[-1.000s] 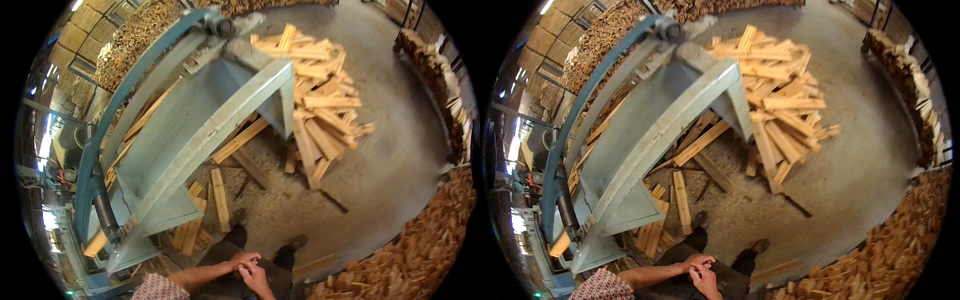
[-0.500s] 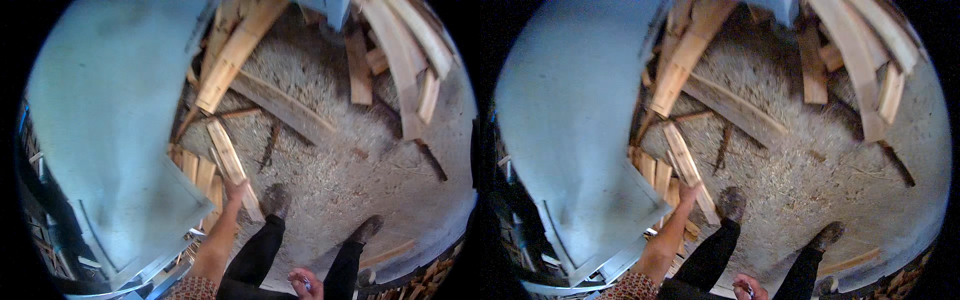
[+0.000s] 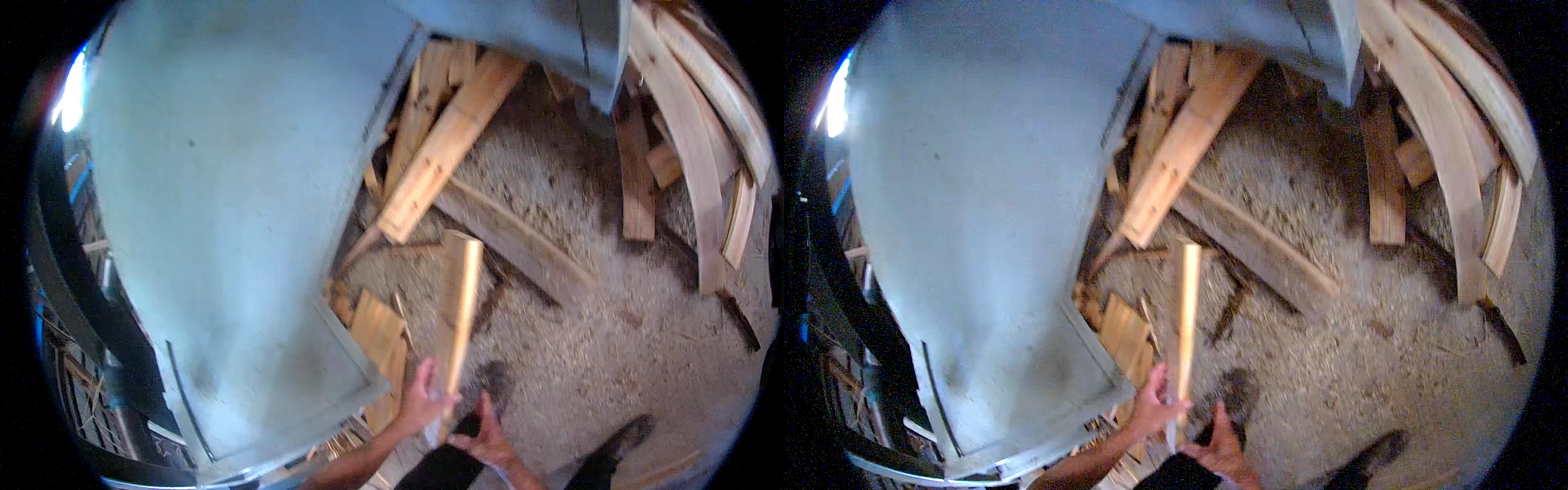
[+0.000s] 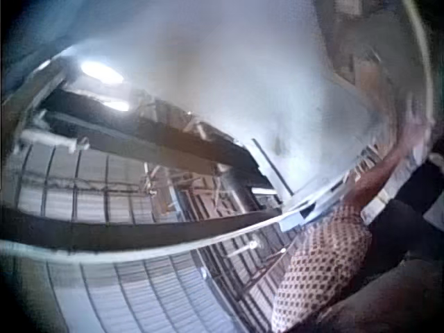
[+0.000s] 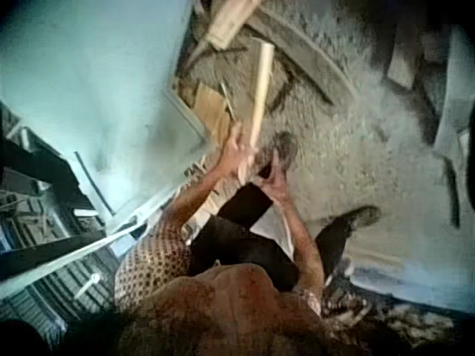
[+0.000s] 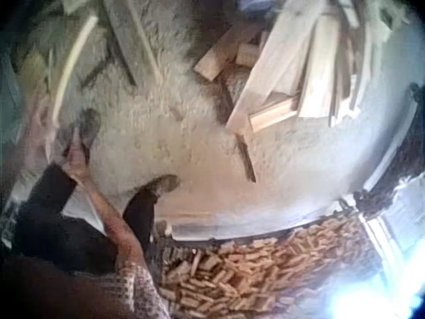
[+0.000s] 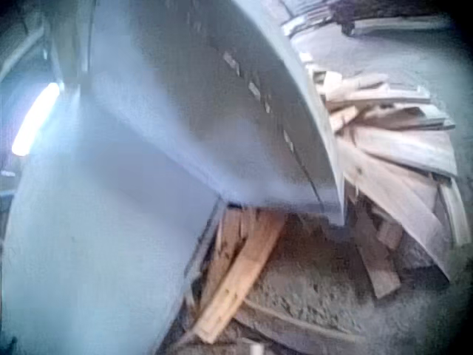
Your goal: The person picks up bundles of wooden planks from a pile on the floor and carries them to a nearby metal rack. They then stack the planks vertically on the rack, repeating this process multiple times to organize the wood.
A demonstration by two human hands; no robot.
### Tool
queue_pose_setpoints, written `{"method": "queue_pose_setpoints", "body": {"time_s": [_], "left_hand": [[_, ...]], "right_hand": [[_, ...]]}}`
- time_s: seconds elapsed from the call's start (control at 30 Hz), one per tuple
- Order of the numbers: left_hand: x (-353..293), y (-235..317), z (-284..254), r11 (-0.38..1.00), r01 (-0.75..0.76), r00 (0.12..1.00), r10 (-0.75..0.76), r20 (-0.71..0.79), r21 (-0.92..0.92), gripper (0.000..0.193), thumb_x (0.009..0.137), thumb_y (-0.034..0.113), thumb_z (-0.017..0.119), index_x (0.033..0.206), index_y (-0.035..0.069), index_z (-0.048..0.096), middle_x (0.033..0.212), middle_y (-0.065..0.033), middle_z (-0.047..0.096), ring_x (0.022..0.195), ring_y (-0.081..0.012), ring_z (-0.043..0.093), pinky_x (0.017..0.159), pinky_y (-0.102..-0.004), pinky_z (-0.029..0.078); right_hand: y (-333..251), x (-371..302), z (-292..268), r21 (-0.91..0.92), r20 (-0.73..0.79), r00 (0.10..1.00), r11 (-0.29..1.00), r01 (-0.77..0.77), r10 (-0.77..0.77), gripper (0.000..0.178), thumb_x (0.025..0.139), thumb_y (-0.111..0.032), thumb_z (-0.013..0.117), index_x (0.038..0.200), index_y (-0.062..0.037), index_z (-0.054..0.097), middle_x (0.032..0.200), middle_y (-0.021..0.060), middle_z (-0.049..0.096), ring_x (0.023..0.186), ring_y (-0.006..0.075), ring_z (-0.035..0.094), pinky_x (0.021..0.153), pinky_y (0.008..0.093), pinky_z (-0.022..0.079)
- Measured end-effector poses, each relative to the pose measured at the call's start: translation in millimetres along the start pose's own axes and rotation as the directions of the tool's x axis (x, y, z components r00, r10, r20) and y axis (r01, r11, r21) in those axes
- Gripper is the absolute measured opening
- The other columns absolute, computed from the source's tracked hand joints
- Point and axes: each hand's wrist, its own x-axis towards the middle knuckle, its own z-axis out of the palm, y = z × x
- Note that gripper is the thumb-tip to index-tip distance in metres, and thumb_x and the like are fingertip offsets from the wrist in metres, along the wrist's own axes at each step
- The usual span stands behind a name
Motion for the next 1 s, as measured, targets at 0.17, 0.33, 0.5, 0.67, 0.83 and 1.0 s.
{"method": "queue_pose_setpoints", "body": {"time_s": [0.17,0.33,0.5,0.67,0.83,1.0], "left_hand": [[68,100,-3,0.984,-0.174,0.929,0.174,0.327,-0.030,0.067,0.067,0.007,0.070,0.126,0.001,0.037,0.119,-0.0092,0.047,0.108,-0.0181,0.046,0.090,-0.0328,0.041],[234,136,-63,0.682,-0.428,0.818,0.572,-0.067,0.593,0.077,0.064,0.016,0.071,0.128,-0.002,0.032,0.124,-0.0190,0.040,0.113,-0.0274,0.041,0.094,-0.0380,0.035],[335,144,-100,0.737,-0.201,0.873,0.434,-0.223,0.645,0.109,0.058,0.037,0.077,0.135,-0.006,0.011,0.135,-0.0273,0.023,0.125,-0.0387,0.024,0.104,-0.0423,0.023],[324,166,-72,0.637,-0.080,0.939,0.306,-0.156,0.767,0.119,0.055,0.043,0.078,0.136,-0.004,0.006,0.137,-0.0273,0.019,0.128,-0.0393,0.018,0.104,-0.0410,0.022],[344,163,-84,0.807,-0.212,0.909,0.370,-0.191,0.551,0.125,0.052,0.042,0.080,0.136,-0.004,0.000,0.138,-0.0278,0.019,0.129,-0.0373,0.018,0.104,-0.0404,0.023],[336,168,-87,0.906,-0.209,0.956,0.268,-0.117,0.368,0.117,0.053,0.037,0.081,0.135,-0.004,0.009,0.129,-0.0257,0.036,0.120,-0.0315,0.037,0.102,-0.0410,0.029]], "right_hand": [[-63,64,20,0.466,-0.257,0.951,0.840,0.279,-0.173,0.044,0.074,-0.009,0.065,0.111,-0.0010,0.043,0.108,0.0084,0.051,0.098,0.0154,0.048,0.084,0.0302,0.040],[-87,115,-35,0.582,-0.420,0.907,0.759,0.292,-0.027,0.024,0.072,-0.003,0.061,0.094,0.0009,0.054,0.086,0.0045,0.061,0.079,0.0130,0.056,0.072,0.0271,0.045],[-46,122,-83,0.603,-0.321,0.947,0.774,0.191,0.017,0.030,0.071,-0.004,0.064,0.099,0.0004,0.054,0.091,0.0060,0.062,0.082,0.0151,0.058,0.074,0.0278,0.046],[-2,104,-110,0.588,-0.260,0.962,0.804,0.089,0.083,0.033,0.070,-0.006,0.066,0.099,0.0020,0.053,0.092,0.0068,0.062,0.084,0.0160,0.059,0.076,0.0297,0.047],[11,90,-109,0.612,-0.237,0.965,0.789,0.057,0.115,0.049,0.065,-0.006,0.072,0.108,0.0016,0.048,0.098,0.0073,0.061,0.089,0.0181,0.058,0.081,0.0301,0.045],[0,84,-117,0.610,-0.190,0.974,0.793,0.018,0.124,0.046,0.067,-0.006,0.071,0.106,0.0029,0.049,0.096,0.0100,0.062,0.087,0.0191,0.059,0.076,0.0307,0.048]]}}
